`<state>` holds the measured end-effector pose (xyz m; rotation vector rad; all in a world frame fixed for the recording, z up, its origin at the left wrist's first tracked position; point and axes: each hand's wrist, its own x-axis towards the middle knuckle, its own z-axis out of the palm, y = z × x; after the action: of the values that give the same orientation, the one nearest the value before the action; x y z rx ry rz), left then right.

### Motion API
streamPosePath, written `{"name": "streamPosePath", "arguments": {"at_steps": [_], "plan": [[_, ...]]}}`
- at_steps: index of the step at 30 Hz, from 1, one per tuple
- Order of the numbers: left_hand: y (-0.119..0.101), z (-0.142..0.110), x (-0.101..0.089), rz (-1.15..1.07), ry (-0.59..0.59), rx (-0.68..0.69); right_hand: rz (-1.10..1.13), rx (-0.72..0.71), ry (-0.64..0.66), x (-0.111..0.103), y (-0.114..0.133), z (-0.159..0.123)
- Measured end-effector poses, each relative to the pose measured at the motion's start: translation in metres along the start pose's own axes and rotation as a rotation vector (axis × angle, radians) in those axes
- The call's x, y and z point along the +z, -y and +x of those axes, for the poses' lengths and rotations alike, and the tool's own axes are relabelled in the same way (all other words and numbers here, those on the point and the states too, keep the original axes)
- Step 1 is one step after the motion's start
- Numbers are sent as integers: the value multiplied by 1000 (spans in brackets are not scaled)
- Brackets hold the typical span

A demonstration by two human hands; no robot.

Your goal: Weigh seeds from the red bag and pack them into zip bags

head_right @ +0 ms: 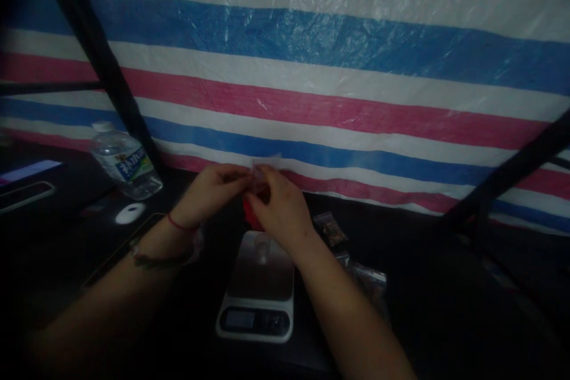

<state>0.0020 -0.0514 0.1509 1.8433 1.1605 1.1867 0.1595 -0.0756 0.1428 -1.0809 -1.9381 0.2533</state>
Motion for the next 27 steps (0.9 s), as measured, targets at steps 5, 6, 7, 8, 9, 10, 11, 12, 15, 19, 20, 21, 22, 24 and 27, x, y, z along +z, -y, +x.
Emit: {"name": "streamPosePath", "arguments": {"at_steps": [5, 6, 7, 8, 9, 10, 11, 12, 15, 19, 20, 21, 22, 24, 27], "plan": [[-22, 28, 16, -48, 150, 27, 32, 63, -105, -21, -18, 11], [-24, 30, 18, -62, 176, 30, 27, 71, -76, -24, -19, 12], [-25, 31, 20, -74, 187, 30, 24, 78, -41, -27, -20, 12], [-26, 32, 21, -84, 187, 28, 24, 87, -9, -30, -19, 13], [-25, 32, 22, -96, 183, 24, 29, 95, 19, -32, -19, 13], [-24, 32, 22, -107, 183, 21, 43, 98, 49, -34, -18, 14], [-22, 31, 22, -118, 194, 20, 69, 99, 82, -36, -18, 14], [-20, 31, 22, -128, 209, 22, 103, 100, 109, -38, -17, 14], [-14, 32, 19, -132, 245, 35, 195, 119, 107, -40, -20, 14], [-11, 32, 15, -65, 277, 43, 237, 129, 88, -38, -24, 13], [-10, 32, 14, -50, 286, 43, 241, 126, 109, -37, -24, 13], [-10, 32, 14, -35, 298, 43, 241, 125, 129, -37, -23, 13], [-10, 32, 13, -26, 308, 43, 239, 128, 147, -38, -22, 13], [-11, 32, 12, -16, 330, 36, 227, 141, 181, -38, -20, 13], [-13, 31, 10, -14, 361, 32, 200, 143, 215, -39, -19, 13]]}}
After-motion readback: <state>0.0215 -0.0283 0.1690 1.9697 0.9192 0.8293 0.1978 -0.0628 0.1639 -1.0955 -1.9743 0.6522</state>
